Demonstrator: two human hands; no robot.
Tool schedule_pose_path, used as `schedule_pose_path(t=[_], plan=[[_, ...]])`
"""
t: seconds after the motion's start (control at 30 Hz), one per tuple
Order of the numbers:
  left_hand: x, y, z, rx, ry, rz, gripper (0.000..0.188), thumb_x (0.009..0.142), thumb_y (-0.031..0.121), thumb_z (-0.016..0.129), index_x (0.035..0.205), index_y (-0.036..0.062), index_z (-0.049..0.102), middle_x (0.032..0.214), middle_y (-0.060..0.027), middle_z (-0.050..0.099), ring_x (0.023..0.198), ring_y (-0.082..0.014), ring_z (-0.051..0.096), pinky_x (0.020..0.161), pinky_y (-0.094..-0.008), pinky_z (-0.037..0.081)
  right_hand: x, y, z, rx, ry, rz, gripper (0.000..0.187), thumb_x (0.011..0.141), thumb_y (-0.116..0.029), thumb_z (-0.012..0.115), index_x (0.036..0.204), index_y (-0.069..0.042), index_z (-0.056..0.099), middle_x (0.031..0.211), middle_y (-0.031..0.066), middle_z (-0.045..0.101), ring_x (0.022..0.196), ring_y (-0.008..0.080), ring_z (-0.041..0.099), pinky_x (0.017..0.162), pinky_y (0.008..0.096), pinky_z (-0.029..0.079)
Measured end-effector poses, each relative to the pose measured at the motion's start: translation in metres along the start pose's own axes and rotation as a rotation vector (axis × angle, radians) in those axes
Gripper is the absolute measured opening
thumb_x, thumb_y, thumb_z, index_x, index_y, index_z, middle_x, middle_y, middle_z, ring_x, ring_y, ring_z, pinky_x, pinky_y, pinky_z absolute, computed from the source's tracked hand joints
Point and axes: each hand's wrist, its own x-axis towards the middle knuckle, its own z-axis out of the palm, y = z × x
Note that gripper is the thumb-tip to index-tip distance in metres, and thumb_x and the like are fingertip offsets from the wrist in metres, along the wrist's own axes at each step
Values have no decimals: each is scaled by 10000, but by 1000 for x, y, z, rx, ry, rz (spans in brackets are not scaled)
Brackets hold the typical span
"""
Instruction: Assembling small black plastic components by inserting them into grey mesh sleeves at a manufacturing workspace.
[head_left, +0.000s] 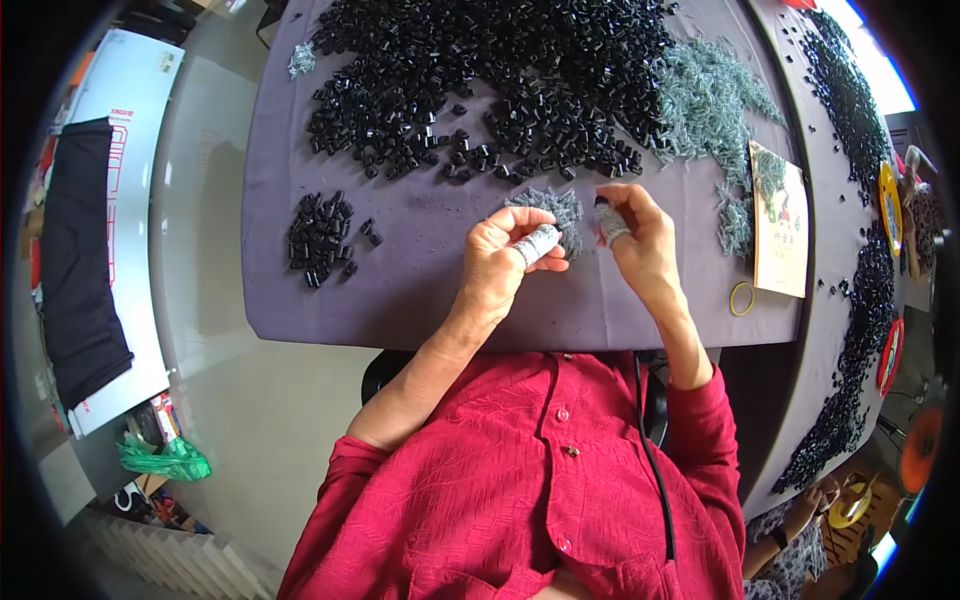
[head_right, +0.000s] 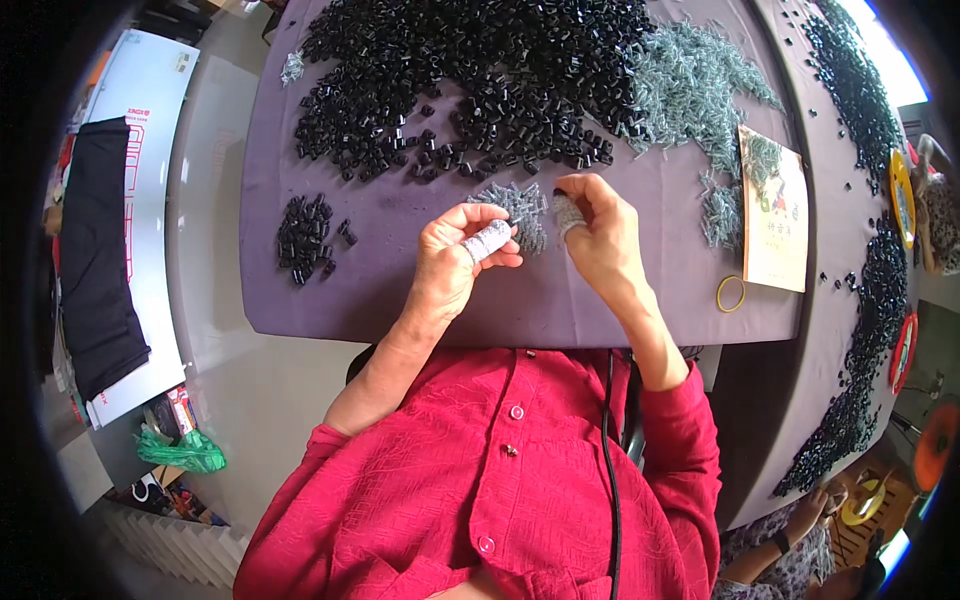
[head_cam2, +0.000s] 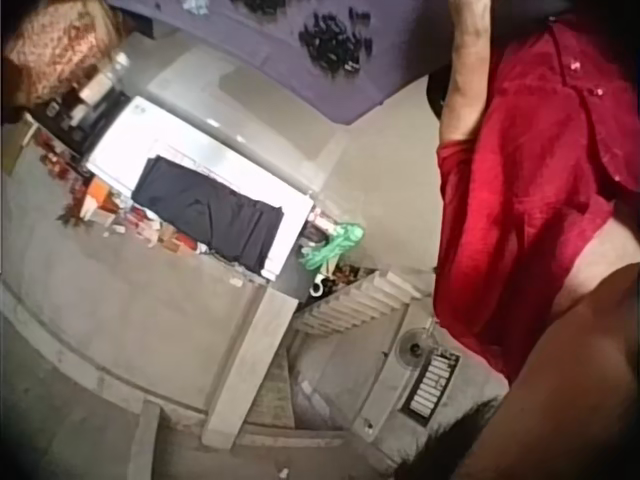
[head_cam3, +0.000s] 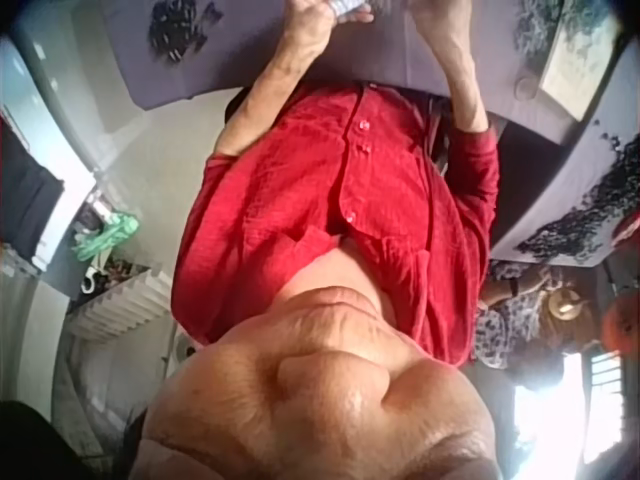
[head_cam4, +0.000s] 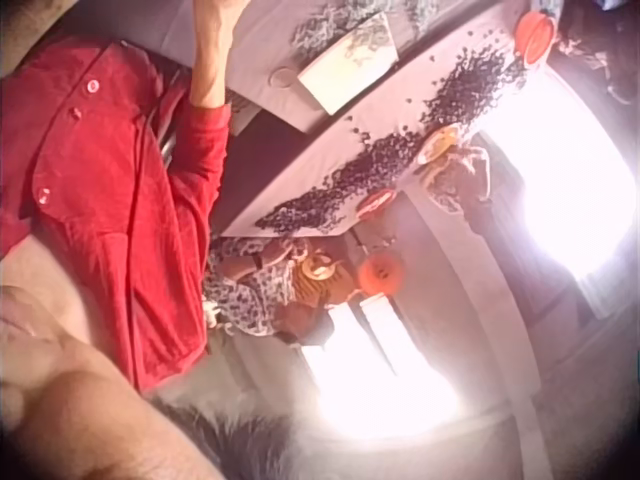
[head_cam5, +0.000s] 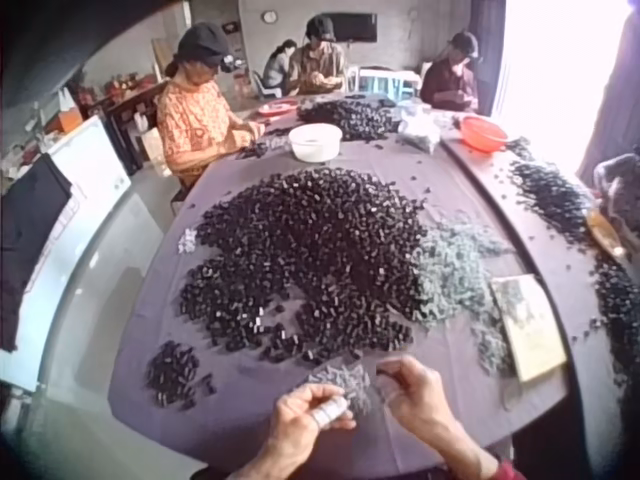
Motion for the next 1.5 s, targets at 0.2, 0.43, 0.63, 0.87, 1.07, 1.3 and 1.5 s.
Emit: schedule_pose_path(t=[0.2,0.43,0.63,0.87,1.07,1.3,1.5], plan=[[-4,0,6,19,-27,32,96,858,-14,579,948,-16,614,818,-82,641,674,-134,636,606,-282,574,-23,-21,3,807,-30,373,172,829,53,537,998,37,565,869,67,627,744,106,606,644,243,509],[-5,-3,8,138,-50,109,117,865,-36,547,970,-31,597,823,-98,649,686,-150,646,617,-283,570,-30,-21,8,769,-32,309,261,821,118,517,1058,33,584,905,62,651,828,104,624,717,233,516],[-9,-2,4,208,-87,146,131,861,-48,539,975,-38,602,843,-110,654,701,-161,656,626,-284,571,-35,-20,15,690,-13,276,257,784,162,564,983,20,641,903,45,663,855,100,619,771,227,493],[-17,0,2,414,-40,245,132,845,-75,550,924,-30,644,780,-73,653,678,-131,640,607,-261,557,-42,-13,21,621,6,200,270,727,187,579,891,-7,671,826,45,657,773,109,610,723,228,482],[-26,-7,1,426,-39,208,162,830,-106,524,917,-40,644,803,-74,660,693,-132,644,625,-260,555,-54,-17,22,366,31,111,284,677,172,604,874,-19,676,783,60,642,726,110,607,647,235,472],[-30,-11,1,602,-47,269,173,835,-105,514,925,-40,648,848,-64,661,738,-120,638,642,-260,553,-63,-13,24,573,7,253,304,652,175,624,894,-1,674,828,80,642,762,117,620,665,232,488],[-38,-2,6,584,19,185,236,837,-94,537,1047,-46,634,896,-67,664,796,-124,635,711,-253,549,-58,-26,24,202,94,-82,291,637,114,582,876,-31,662,835,124,645,741,292,641,653,334,523]])
